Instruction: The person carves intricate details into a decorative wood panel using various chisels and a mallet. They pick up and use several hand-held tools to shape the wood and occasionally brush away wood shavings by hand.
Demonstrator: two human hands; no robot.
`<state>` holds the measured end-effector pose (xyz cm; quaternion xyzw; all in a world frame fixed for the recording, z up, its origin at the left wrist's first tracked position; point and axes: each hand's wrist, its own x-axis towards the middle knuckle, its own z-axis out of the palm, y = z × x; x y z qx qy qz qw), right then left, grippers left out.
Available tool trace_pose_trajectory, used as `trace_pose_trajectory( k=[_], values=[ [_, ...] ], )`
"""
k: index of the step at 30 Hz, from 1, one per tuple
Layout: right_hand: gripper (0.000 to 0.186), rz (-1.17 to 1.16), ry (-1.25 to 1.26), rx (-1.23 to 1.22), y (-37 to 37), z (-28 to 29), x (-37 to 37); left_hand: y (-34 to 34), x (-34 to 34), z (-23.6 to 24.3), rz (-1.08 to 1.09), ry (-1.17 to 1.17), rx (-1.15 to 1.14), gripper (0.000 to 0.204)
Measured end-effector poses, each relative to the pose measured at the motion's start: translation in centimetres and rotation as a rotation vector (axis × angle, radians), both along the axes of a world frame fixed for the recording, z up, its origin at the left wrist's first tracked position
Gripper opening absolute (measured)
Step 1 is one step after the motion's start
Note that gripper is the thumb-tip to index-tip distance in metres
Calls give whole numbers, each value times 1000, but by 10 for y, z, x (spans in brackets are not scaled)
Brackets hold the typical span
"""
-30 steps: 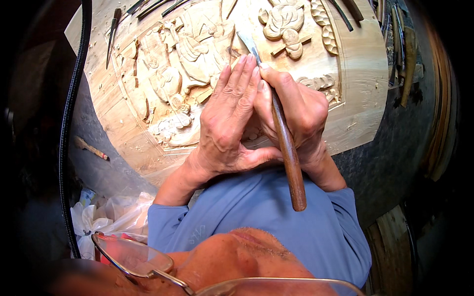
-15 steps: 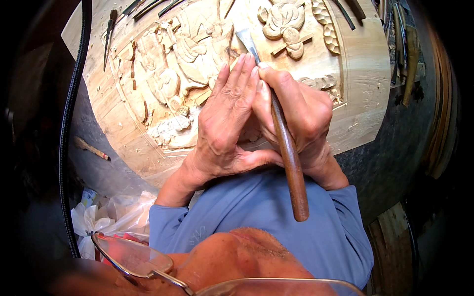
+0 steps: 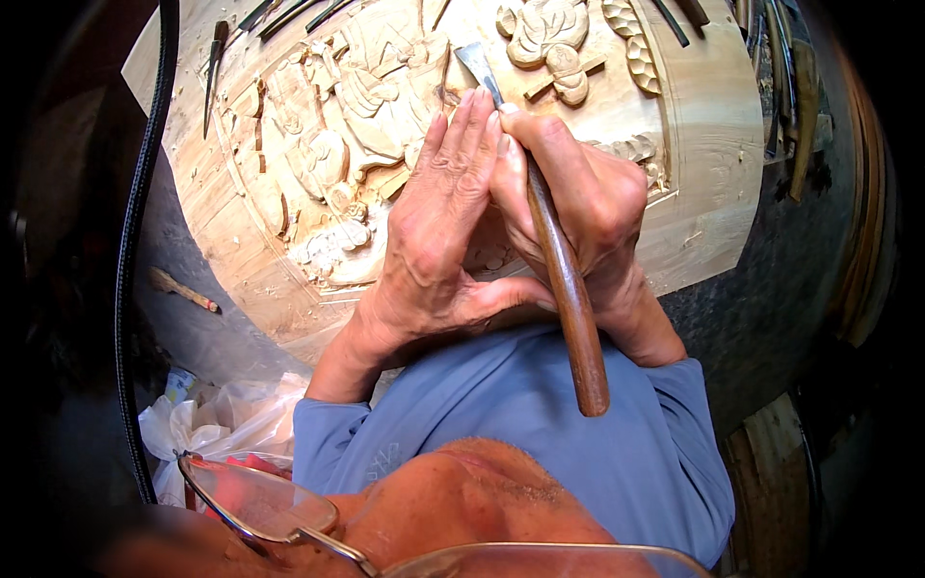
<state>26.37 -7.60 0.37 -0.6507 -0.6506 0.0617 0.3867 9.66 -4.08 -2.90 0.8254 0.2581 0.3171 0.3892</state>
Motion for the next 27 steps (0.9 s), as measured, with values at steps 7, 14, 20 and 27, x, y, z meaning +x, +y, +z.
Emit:
trace_pose_trajectory(
  k=[7,14,20,27],
  values=[
    [10,-42,-5,-5,6,-4,1,5,5,2,0,48,40,131],
    [11,16,-43,-41,0,13,1,4,5,6,100,-40,99,123],
    [10,55,-79,-79,4,15,4,4,7,0,64,18,133,126],
    [21,93,-57,-1,5,-3,11,6,6,-3,13,46,102,129]
  ],
)
